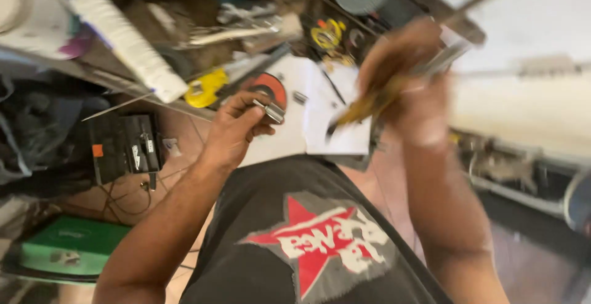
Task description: Using an angle grinder, pliers, and a hammer to shape and assemble metal components
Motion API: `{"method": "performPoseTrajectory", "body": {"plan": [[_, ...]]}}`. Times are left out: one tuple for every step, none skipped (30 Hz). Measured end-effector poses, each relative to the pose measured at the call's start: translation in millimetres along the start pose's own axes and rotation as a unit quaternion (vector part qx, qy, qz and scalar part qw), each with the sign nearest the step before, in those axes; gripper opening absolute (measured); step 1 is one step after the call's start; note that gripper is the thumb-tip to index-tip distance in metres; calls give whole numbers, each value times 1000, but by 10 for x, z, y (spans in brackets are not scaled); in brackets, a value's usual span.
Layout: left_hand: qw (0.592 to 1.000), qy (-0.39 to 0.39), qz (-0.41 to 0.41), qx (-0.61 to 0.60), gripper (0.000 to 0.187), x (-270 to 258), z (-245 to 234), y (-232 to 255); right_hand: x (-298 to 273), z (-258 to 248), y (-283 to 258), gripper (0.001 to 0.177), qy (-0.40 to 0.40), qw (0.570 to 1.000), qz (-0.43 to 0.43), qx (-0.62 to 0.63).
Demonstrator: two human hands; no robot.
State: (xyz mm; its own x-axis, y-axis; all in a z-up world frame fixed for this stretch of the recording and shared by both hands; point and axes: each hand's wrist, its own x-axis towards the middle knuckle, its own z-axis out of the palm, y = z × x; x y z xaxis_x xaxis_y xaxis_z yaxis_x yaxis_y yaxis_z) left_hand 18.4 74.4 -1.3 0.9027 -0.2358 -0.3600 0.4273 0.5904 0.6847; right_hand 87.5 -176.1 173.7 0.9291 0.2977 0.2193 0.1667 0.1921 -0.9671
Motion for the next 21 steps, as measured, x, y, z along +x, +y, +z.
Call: {"method": "performPoseTrajectory", "body": {"plan": [[1000, -11, -9, 3, 18, 16, 110, -23, -316, -21, 112, 49, 14, 1000, -1, -6], [999, -2, -6, 35, 15, 28, 211, -37, -623, -19, 227, 41, 76, 995, 57, 25], [998, 18, 12, 64, 14, 63, 308, -36, -833, -48, 378, 36, 121, 984, 111, 62], [998, 18, 18, 64, 14, 194, 321, -90, -1046, -89, 535, 36, 116, 985, 107, 62], [996, 39, -32, 67, 13, 200, 319, -181, -1355, -78, 663, 40, 191, 953, 201, 120], [992, 60, -82, 68, 13, 211, 319, -283, -1671, -74, 788, 52, 264, 903, 291, 174], [991, 57, -96, 71, 13, 220, 295, -326, -1681, 63, 656, 52, 276, 898, 295, 176], [984, 22, -104, 140, 14, 233, 278, -365, -1675, 194, 519, 42, 200, 923, 258, 205], [973, -15, -98, 207, 14, 334, 275, -387, -1589, 262, 416, 32, 113, 944, 210, 229], [973, -20, -98, 208, 14, 335, 417, -250, -1758, 124, 607, 32, 116, 945, 207, 227], [932, -52, -75, 351, 19, 319, 552, -116, -1916, -26, 801, 32, 98, 951, 233, 179], [868, -82, -51, 487, 25, 300, 677, 17, -2073, -172, 1004, 42, 80, 954, 259, 130], [869, -74, -59, 485, 25, 309, 710, -13, -1909, -239, 898, 42, 77, 951, 268, 135], [830, -80, -70, 547, 26, 319, 739, -47, -1744, -307, 804, 28, 59, 946, 302, 102], [785, -95, -80, 608, 27, 346, 771, -88, -1597, -362, 712, 17, 46, 939, 333, 67], [785, -97, -88, 606, 27, 254, 784, -143, -1820, -380, 797, 17, 49, 937, 339, 70], [789, -95, -103, 598, 31, 276, 802, -164, -1937, -464, 940, 31, 94, 897, 422, 93], [794, -93, -118, 589, 36, 303, 818, -181, -2043, -548, 1088, 58, 137, 848, 499, 116], [796, -85, -120, 588, 36, 307, 836, -204, -2009, -608, 1076, 58, 129, 846, 503, 117], [802, -69, -153, 573, 38, 313, 846, -234, -1977, -666, 1076, 57, 119, 831, 505, 202], [808, -51, -190, 556, 40, 277, 853, -280, -1977, -711, 1066, 57, 109, 805, 507, 288]]}}
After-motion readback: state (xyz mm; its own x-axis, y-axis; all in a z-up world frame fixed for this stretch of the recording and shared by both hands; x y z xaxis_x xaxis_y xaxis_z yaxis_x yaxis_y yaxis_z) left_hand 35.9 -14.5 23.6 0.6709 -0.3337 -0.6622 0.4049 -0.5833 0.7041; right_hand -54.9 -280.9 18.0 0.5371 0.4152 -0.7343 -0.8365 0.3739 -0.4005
